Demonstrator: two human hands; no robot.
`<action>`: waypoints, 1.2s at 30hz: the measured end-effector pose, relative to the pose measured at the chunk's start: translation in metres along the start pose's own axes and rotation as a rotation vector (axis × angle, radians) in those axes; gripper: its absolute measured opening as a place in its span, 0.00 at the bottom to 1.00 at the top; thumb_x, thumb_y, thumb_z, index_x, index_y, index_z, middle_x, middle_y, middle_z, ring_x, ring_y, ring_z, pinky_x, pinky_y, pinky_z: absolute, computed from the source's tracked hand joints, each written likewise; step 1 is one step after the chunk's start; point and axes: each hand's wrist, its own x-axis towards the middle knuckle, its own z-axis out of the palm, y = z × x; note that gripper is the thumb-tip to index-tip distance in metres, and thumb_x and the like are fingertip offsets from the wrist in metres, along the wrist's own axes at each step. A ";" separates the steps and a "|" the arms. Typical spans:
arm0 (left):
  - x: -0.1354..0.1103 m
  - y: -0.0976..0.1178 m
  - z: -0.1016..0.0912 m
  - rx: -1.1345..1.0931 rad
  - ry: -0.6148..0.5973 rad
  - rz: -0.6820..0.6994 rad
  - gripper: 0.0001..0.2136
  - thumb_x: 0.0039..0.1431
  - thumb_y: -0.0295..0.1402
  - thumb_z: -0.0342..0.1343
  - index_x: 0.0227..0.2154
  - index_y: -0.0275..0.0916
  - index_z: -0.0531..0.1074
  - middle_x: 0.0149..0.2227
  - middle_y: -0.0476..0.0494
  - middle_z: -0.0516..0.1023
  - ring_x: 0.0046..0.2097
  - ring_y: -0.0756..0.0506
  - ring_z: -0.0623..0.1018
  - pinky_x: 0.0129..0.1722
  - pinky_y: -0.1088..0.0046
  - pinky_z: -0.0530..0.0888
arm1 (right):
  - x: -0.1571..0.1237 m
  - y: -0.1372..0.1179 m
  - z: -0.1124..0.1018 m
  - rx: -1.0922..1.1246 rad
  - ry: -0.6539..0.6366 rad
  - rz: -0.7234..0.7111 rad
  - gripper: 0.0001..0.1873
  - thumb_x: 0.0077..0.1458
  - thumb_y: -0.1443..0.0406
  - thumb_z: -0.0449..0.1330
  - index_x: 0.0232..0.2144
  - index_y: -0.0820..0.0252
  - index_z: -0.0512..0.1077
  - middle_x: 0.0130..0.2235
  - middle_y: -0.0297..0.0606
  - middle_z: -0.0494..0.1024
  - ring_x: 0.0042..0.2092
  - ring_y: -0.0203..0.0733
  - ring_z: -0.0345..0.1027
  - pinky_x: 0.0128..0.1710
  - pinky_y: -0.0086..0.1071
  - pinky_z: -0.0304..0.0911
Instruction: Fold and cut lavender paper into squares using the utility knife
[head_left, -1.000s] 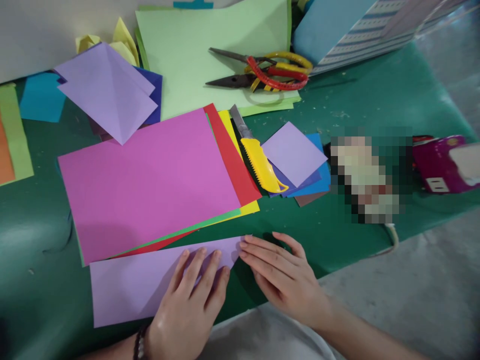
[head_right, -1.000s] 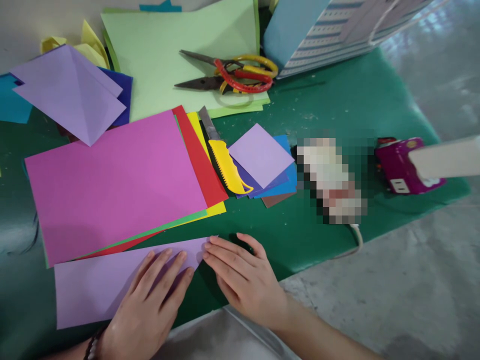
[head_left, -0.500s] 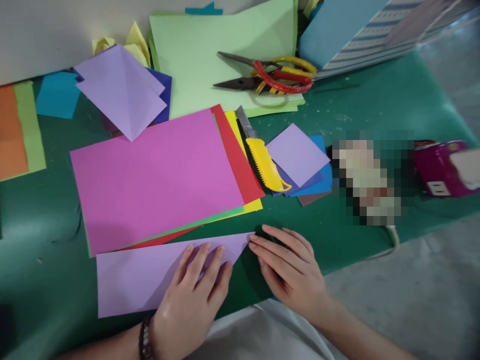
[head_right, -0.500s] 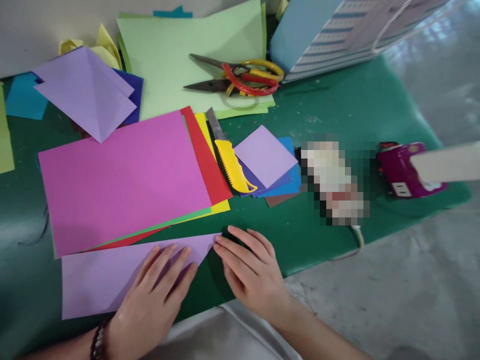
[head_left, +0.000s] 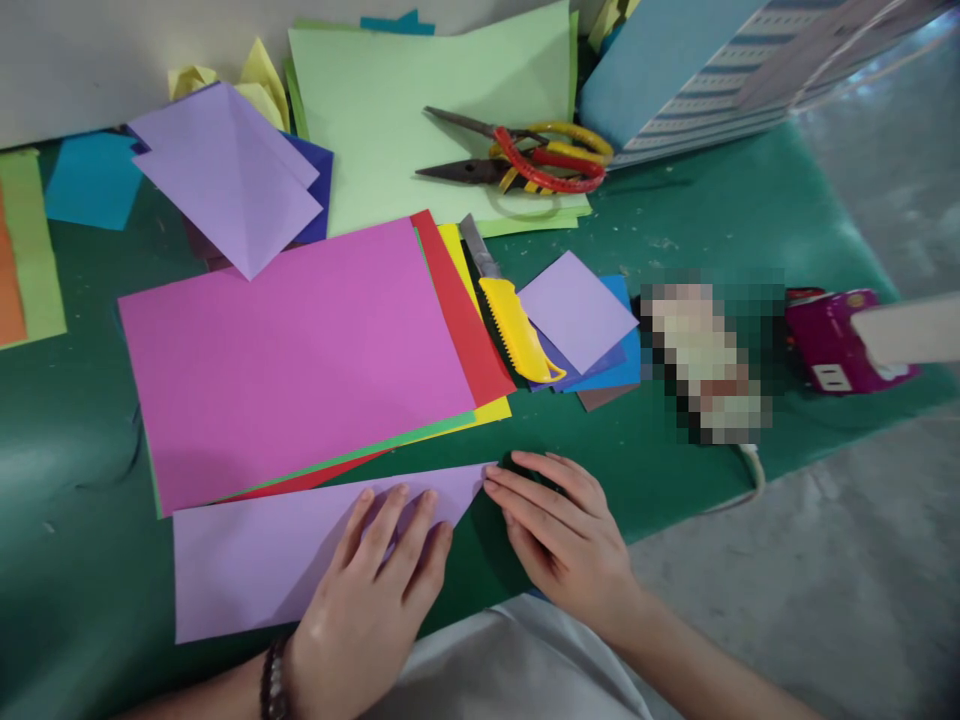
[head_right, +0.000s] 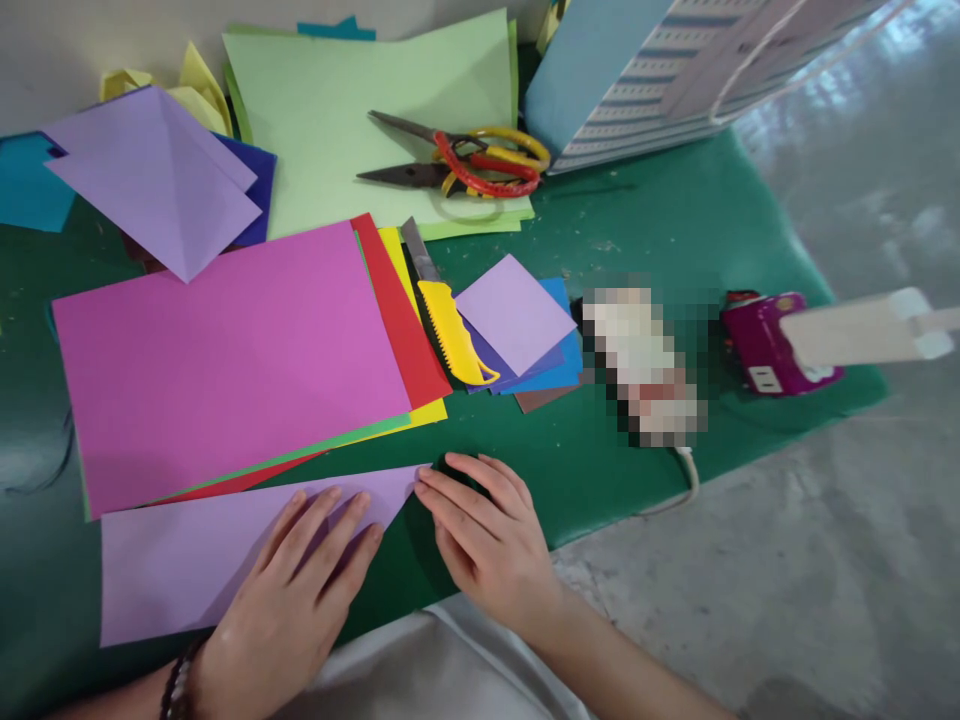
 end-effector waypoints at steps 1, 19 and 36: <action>0.000 0.000 0.000 0.002 0.000 0.002 0.21 0.63 0.36 0.49 0.57 0.39 0.65 0.61 0.41 0.64 0.62 0.35 0.59 0.63 0.53 0.51 | 0.000 0.000 0.000 0.008 -0.001 0.002 0.25 0.53 0.76 0.56 0.53 0.55 0.70 0.47 0.36 0.79 0.53 0.46 0.67 0.53 0.47 0.63; 0.000 0.001 -0.003 0.001 -0.015 0.004 0.20 0.63 0.35 0.48 0.57 0.38 0.65 0.61 0.40 0.64 0.61 0.35 0.61 0.62 0.52 0.54 | 0.000 0.001 -0.001 0.035 -0.014 0.013 0.26 0.53 0.76 0.57 0.53 0.53 0.70 0.46 0.35 0.79 0.53 0.48 0.68 0.49 0.46 0.65; 0.001 -0.002 -0.001 -0.012 -0.006 0.003 0.21 0.63 0.35 0.49 0.57 0.38 0.65 0.61 0.41 0.65 0.61 0.36 0.60 0.63 0.53 0.50 | 0.008 0.005 -0.007 0.124 0.016 0.105 0.20 0.55 0.75 0.56 0.49 0.54 0.71 0.46 0.39 0.78 0.50 0.46 0.69 0.47 0.44 0.69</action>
